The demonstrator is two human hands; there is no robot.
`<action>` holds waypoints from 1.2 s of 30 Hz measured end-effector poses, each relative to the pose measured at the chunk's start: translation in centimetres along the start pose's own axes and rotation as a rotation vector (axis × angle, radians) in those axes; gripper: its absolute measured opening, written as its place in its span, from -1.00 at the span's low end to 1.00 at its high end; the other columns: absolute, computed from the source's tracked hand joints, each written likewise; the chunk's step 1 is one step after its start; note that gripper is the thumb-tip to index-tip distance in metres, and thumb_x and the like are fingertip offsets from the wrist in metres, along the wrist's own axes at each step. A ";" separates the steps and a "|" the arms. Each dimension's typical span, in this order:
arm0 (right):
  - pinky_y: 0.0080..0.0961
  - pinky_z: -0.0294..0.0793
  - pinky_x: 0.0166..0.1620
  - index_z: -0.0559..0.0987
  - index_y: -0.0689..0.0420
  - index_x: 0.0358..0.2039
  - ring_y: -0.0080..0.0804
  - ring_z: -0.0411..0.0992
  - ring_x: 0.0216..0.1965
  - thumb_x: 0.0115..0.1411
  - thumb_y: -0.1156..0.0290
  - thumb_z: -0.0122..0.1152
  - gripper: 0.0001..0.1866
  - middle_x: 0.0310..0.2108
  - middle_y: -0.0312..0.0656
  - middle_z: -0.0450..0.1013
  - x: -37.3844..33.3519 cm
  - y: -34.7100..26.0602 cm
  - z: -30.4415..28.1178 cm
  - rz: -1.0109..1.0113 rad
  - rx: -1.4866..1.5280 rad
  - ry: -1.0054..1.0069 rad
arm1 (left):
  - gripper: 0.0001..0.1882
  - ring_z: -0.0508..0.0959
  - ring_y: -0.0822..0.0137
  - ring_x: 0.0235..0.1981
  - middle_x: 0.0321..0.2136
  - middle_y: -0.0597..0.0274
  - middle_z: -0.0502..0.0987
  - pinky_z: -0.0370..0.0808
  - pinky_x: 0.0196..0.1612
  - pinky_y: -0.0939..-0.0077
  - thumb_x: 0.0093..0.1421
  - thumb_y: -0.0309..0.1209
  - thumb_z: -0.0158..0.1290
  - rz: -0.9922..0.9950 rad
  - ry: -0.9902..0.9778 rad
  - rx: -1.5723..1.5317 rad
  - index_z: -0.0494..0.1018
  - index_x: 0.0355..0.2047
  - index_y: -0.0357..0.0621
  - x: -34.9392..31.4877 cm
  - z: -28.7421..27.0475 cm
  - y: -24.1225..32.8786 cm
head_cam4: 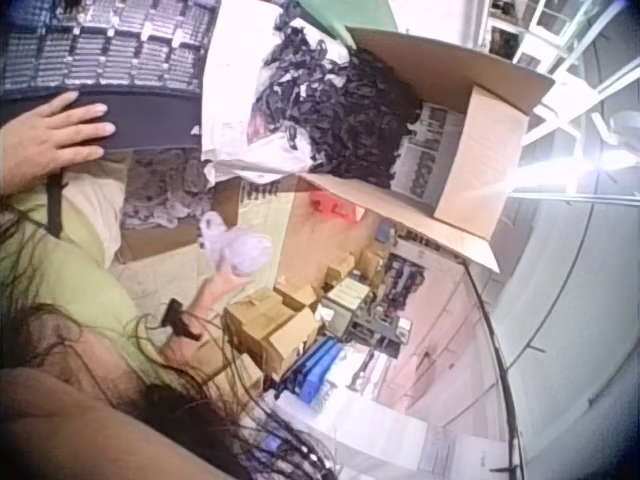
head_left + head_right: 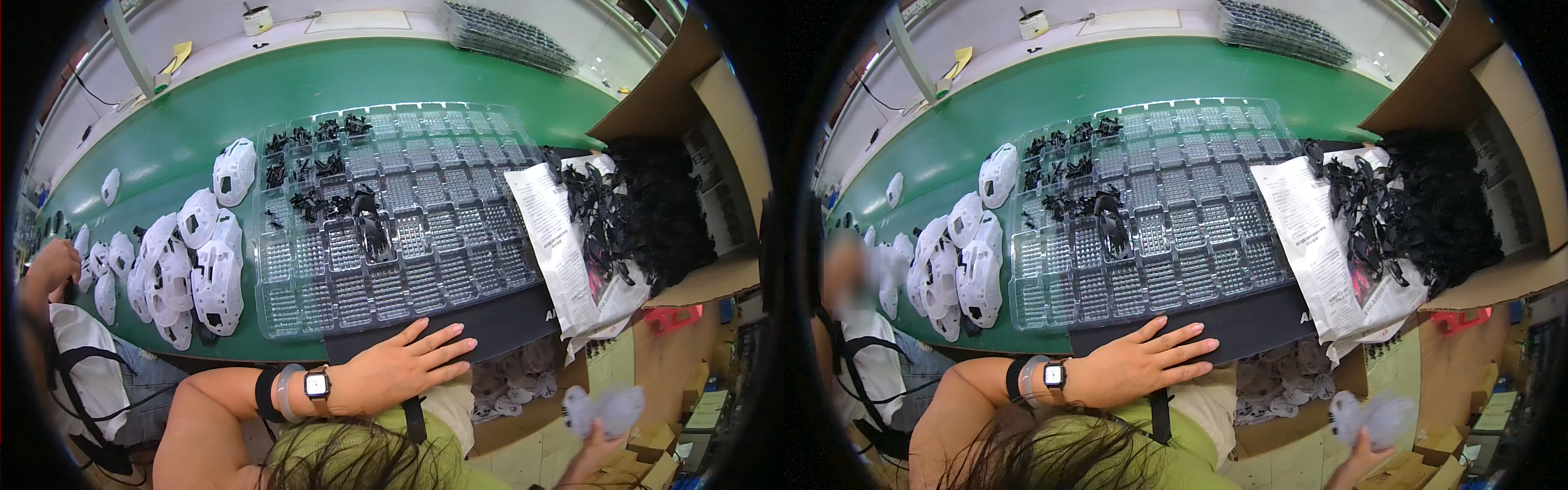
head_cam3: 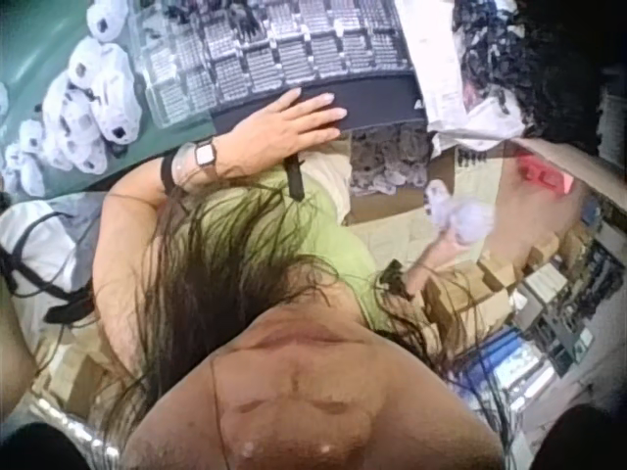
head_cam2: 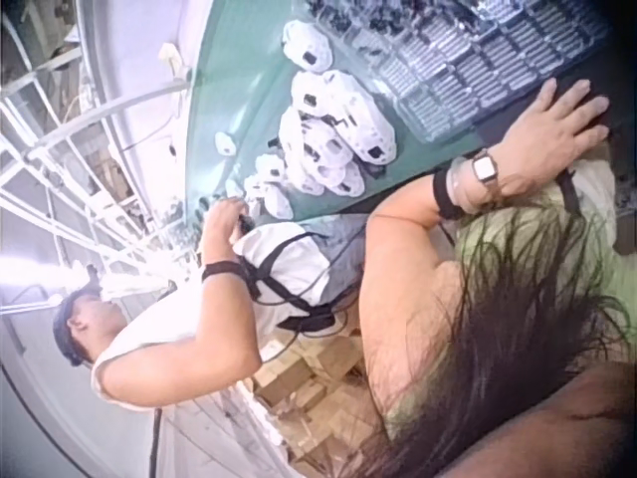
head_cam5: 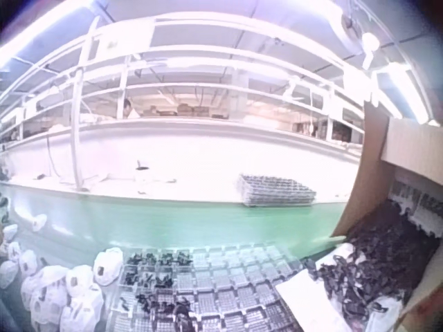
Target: The person is assembling computer mouse shells by inserting small black components into white plastic mouse housings at a factory workstation.
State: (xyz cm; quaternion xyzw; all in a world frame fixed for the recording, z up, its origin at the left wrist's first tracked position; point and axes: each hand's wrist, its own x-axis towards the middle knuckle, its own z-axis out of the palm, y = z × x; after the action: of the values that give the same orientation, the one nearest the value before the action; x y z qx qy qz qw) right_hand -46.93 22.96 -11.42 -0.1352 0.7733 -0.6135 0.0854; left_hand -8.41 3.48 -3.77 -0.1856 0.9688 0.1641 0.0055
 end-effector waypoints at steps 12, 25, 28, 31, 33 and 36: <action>-0.45 0.27 0.01 0.19 0.21 0.02 -0.36 0.29 -0.09 -0.38 0.51 0.34 -0.16 -0.16 -0.16 0.27 -2.8 -25.9 28.3 -0.741 -0.072 -1.015 | -0.42 0.02 0.00 0.20 0.14 -0.04 0.07 0.07 0.14 0.10 0.08 -0.38 -0.02 -0.035 0.022 -0.218 0.09 0.11 -0.15 -3.5 -2.0 -0.2; -0.32 0.27 0.01 0.22 0.41 0.00 0.01 0.29 -0.03 -0.11 -0.05 0.24 -0.13 -0.12 0.24 0.31 -5.5 -23.7 35.9 -1.088 -0.740 -1.062 | -0.42 0.25 0.09 0.07 0.07 0.03 0.19 0.34 0.01 0.32 0.10 -0.35 -0.02 -0.054 0.103 -0.515 0.09 0.13 -0.05 -4.0 -3.7 -2.3; -0.36 0.25 0.02 0.31 0.29 -0.03 -0.05 0.28 -0.03 -0.09 0.18 0.26 -0.34 -0.10 0.09 0.32 -6.9 -23.9 32.0 -1.250 -0.681 -0.986 | -0.44 0.29 0.11 0.03 0.04 0.05 0.23 0.38 -0.04 0.34 0.10 -0.34 -0.03 -0.065 0.086 -0.609 0.11 0.12 -0.04 -4.4 -4.6 -2.7; -0.38 0.27 -0.04 0.36 0.21 -0.09 -0.09 0.30 -0.12 -0.13 0.44 0.27 -0.47 -0.16 -0.04 0.34 -7.7 -23.2 32.1 -1.391 -0.644 -1.031 | -0.49 0.37 0.15 -0.04 -0.01 0.10 0.30 0.43 -0.11 0.37 0.11 -0.35 -0.03 -0.058 0.143 -0.691 0.17 0.09 -0.04 -4.1 -5.0 -2.9; -0.37 0.30 -0.14 0.40 0.21 -0.18 -0.11 0.31 -0.22 -0.18 0.59 0.24 -0.55 -0.27 -0.07 0.37 -7.9 -22.0 33.1 -1.438 -0.576 -1.078 | -0.57 0.46 0.23 -0.15 -0.11 0.18 0.41 0.47 -0.18 0.44 0.07 -0.39 0.02 -0.073 0.332 -0.684 0.31 -0.01 -0.09 -3.8 -5.2 -2.5; -0.32 0.29 -0.19 0.42 0.21 -0.23 -0.13 0.30 -0.29 -0.16 0.59 0.22 -0.61 -0.36 -0.09 0.36 -7.3 -23.2 31.2 -1.430 -0.454 -1.143 | -0.60 0.47 0.24 -0.15 -0.14 0.15 0.44 0.46 -0.15 0.45 0.02 -0.43 0.08 -0.069 0.489 -0.672 0.37 -0.08 -0.14 -4.0 -5.8 -2.4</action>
State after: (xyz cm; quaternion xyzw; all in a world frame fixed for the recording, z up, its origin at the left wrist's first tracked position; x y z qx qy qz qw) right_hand -28.25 -8.48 3.63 -0.8716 0.4487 -0.1956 0.0266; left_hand -3.54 0.92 1.25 -0.2429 0.8272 0.4222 -0.2801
